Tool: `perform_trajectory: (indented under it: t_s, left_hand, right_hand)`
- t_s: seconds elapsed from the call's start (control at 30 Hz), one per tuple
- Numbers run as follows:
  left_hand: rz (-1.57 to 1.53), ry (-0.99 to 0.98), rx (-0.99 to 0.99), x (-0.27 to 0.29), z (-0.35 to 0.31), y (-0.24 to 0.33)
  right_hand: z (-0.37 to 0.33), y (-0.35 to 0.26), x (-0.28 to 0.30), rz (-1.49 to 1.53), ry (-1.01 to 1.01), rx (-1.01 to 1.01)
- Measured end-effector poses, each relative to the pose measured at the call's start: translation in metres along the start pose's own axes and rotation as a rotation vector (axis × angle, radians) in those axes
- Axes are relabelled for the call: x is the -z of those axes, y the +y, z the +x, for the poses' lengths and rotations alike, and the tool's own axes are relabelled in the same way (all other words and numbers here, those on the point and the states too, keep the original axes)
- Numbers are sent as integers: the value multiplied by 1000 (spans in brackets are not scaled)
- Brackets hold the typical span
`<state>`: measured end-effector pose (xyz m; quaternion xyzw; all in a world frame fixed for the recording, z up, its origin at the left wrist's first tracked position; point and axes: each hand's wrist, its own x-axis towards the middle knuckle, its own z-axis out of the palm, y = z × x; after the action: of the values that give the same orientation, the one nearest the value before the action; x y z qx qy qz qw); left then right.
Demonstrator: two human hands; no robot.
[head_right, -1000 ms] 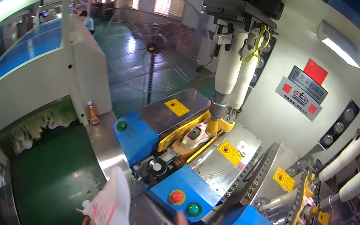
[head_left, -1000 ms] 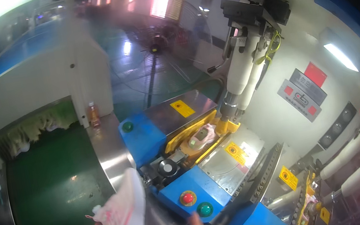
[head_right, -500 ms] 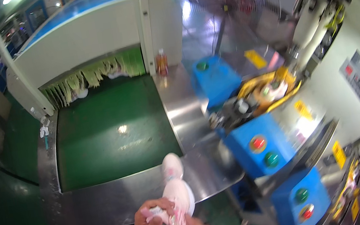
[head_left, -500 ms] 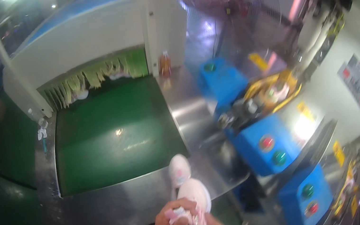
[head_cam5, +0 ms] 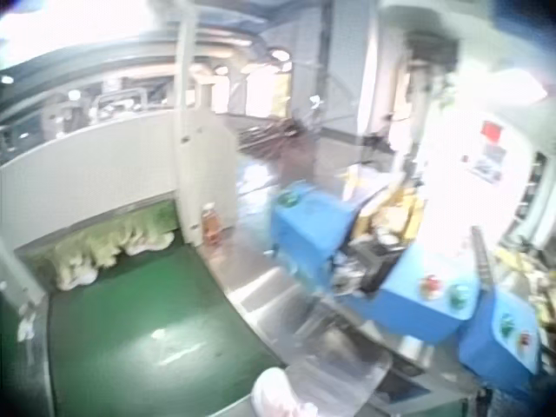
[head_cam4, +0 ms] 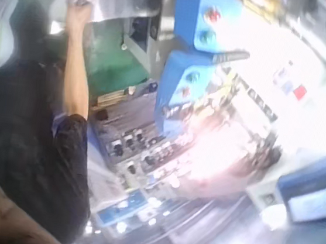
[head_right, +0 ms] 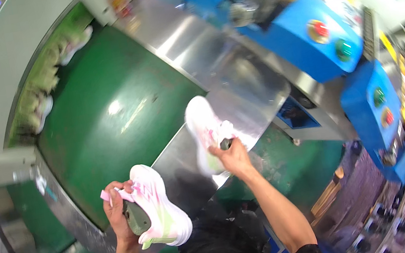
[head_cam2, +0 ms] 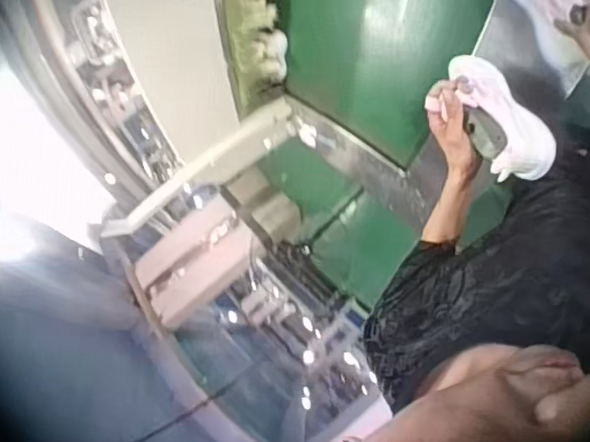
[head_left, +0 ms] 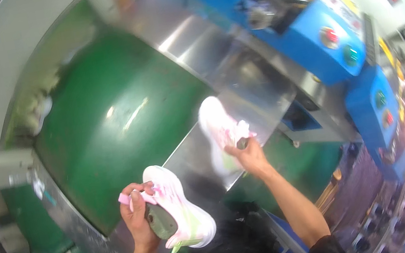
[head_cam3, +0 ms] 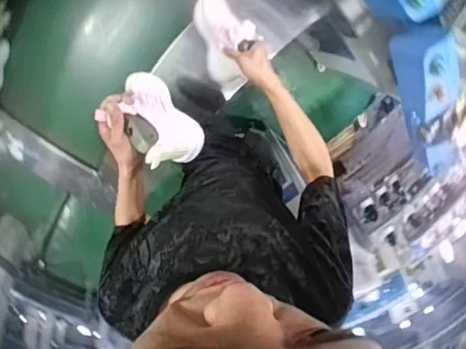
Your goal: The person repeatedly places shoes into a pressing machine, initiates the machine cycle, and then moves the pressed shoes onto a conveyor belt or into a cooling tunnel.
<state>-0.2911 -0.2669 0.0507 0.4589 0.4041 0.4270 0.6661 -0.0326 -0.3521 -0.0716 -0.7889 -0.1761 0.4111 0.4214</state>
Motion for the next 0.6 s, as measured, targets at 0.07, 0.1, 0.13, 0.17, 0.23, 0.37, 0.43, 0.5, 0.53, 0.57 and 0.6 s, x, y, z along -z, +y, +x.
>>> perform_trajectory:
  t_s: [0.07, 0.1, 0.13, 0.17, 0.23, 0.37, 0.43, 0.5, 0.53, 0.57, 0.6]
  left_hand:
    - [47, -160, -32, -10, 24, -8]
    - [144, -209, -40, -11, 38, -12]
    - [185, -344, -80, -19, 55, -20]
    - [236, -477, -99, -42, 64, -16]
    - [290, -847, -232, -88, 77, -22]
    - [34, -1369, -157, -196, 27, -20]
    - [-97, -1603, -56, -221, -1, -33]
    - [-245, -1758, 118, -239, -56, -45]
    - [-296, -1934, 309, -249, -79, -53]
    - [-346, -2076, 498, -251, -108, -55]
    - [-367, -2191, 609, -250, -137, -55]
  right_hand:
    - [-46, -5, 18, 393, -15, -143]
    - [-73, -12, 24, 418, -2, -247]
    - [-98, -8, 27, 470, 84, -159]
    - [-127, 0, 28, 521, 182, -75]
    - [-175, 15, 36, 510, 392, 155]
    - [-259, 4, 77, 495, 552, 73]
    - [-300, 16, 78, 516, 816, 81]
    - [-347, 62, 47, 602, 1125, 28]
    - [-378, 69, 28, 707, 1194, -84]
    - [-420, 75, 3, 826, 1300, -201]
    - [-449, 85, -26, 705, 1528, -18]
